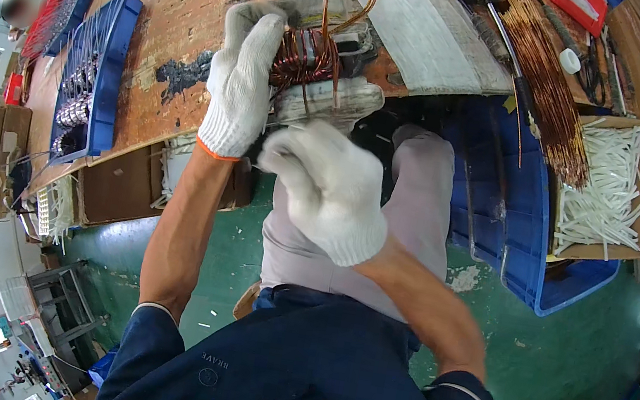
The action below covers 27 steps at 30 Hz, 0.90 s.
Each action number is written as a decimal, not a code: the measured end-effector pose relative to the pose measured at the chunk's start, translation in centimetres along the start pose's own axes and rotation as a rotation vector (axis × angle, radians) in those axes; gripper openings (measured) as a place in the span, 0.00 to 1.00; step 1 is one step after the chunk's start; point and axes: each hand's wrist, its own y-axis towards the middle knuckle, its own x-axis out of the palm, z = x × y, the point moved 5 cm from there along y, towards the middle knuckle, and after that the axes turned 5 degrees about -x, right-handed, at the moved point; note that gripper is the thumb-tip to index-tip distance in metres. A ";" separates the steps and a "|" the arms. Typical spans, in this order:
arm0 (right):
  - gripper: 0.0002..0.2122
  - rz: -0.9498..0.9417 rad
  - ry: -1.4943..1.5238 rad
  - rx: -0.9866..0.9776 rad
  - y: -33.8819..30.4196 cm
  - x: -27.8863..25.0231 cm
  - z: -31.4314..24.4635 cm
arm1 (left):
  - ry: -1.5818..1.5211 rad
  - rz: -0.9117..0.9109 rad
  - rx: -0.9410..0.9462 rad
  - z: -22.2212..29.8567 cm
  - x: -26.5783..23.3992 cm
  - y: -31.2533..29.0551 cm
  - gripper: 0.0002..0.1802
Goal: Assembling a motor stator by inserting and securing copper wire coils and insulation into the core using manual tools.
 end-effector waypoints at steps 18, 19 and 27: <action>0.25 0.462 1.592 0.636 0.1 -3.2 4.6 | -0.014 0.073 -0.145 -3.7 -5.7 -12.2 0.20; 0.25 0.460 1.581 0.636 0.1 -2.5 4.6 | -0.457 0.181 -0.401 -6.6 -5.8 -12.8 0.24; 0.29 0.422 1.964 0.386 0.2 -2.8 3.9 | -1.684 0.285 -0.184 -11.2 -4.7 -9.8 0.23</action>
